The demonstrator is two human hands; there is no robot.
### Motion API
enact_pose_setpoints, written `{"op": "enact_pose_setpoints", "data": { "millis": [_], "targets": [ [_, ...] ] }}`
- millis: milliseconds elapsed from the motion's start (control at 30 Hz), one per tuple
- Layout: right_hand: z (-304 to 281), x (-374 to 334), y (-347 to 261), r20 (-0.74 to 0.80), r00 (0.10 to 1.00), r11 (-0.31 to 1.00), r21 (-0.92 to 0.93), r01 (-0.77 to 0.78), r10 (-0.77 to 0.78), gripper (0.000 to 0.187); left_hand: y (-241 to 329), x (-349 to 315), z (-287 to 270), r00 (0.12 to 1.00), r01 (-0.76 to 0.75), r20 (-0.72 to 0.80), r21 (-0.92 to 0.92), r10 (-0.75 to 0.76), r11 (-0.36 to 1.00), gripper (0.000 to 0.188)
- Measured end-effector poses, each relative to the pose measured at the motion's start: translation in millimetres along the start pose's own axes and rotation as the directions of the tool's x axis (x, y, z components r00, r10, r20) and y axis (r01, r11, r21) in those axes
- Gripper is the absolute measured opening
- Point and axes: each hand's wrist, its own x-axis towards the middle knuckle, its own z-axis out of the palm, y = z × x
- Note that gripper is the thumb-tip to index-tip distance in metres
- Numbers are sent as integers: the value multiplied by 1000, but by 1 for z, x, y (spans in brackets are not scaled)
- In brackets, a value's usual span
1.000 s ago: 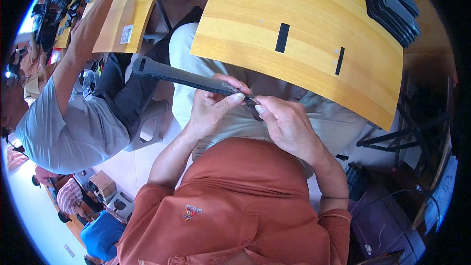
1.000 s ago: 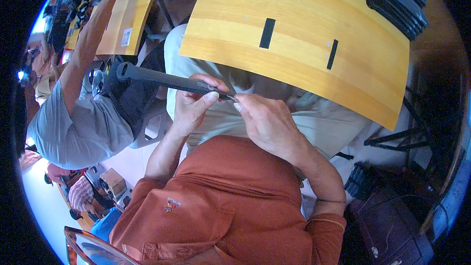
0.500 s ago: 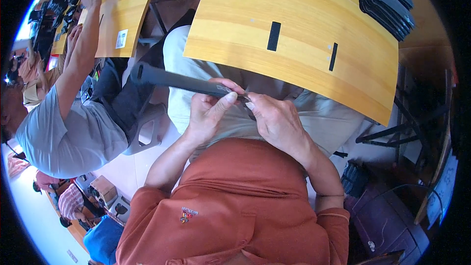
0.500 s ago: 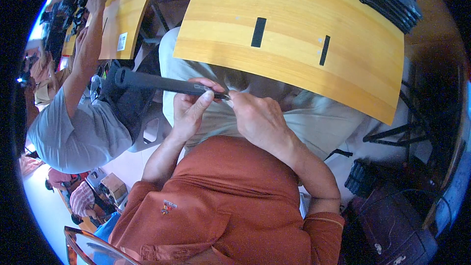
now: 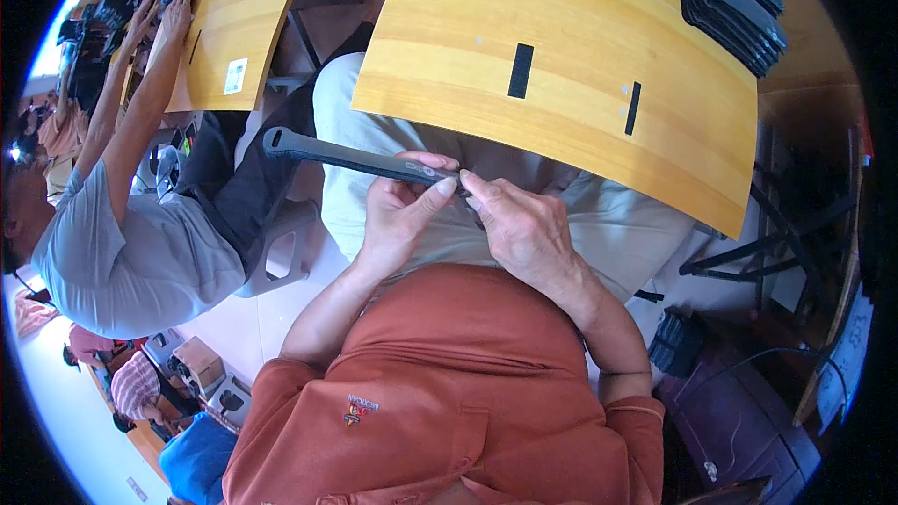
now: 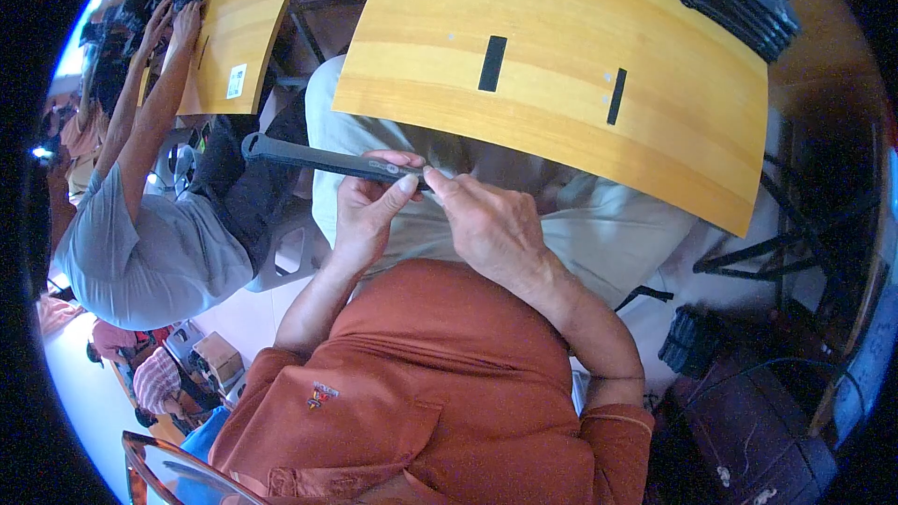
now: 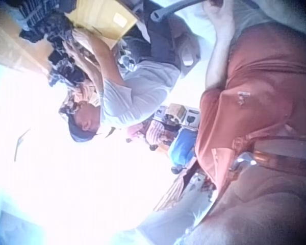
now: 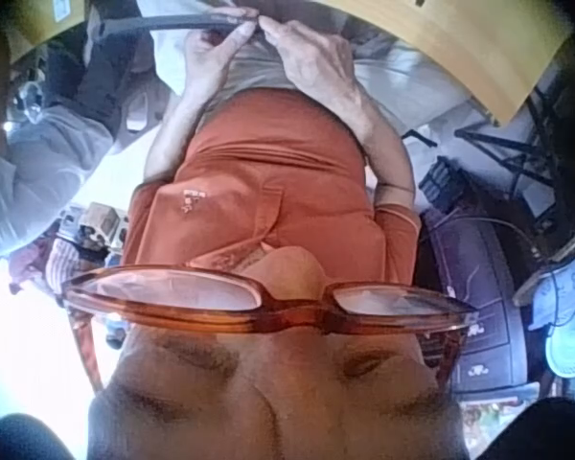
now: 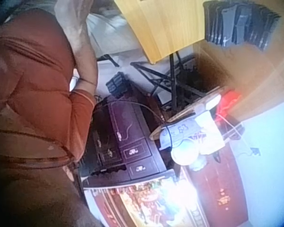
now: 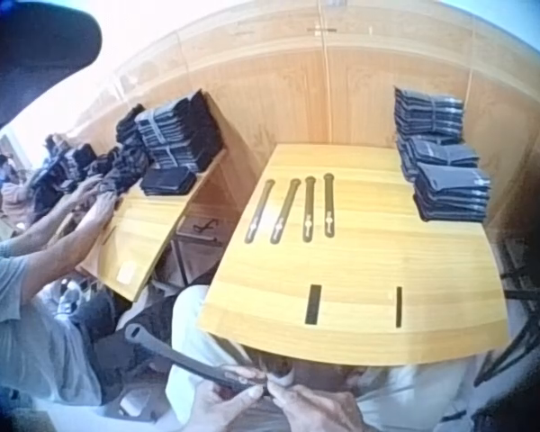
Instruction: Inspecting and cleaning watch straps or textile bands using a small hand tool at a manufacturing workbench.
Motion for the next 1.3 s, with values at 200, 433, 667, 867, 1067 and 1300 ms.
{"op": "enact_pose_setpoints", "data": {
  "millis": [200, 433, 667, 867, 1067, 1300],
  "targets": [
    [-5, -1, -7, 36, 999, 999, -27, -24, 25, 33, 4, -5, 1, 1000, 5, 16, 65, -6, 998, 34],
    [-28, -3, 0, 261, 965, 999, 16, 35, -38, 28, 27, 0, -15, 933, 159, 277, 254, -230, 954, 36],
    [-37, 2, 8, 358, 924, 988, 123, 95, -133, 24, 41, 7, -21, 814, 128, 476, 411, -332, 903, 37],
    [-29, -2, 11, 318, 938, 983, 163, 87, -136, 26, 33, 7, -19, 853, 225, 407, 275, -325, 935, 32],
    [-21, -8, 9, 259, 966, 975, 218, -54, -4, 29, 32, 9, -17, 871, 286, 349, 214, -347, 934, 32],
    [3, -12, 12, 31, 998, 900, 430, -66, 58, 33, 26, 7, -17, 865, 318, 346, 185, -365, 930, 33]
  ]
}}
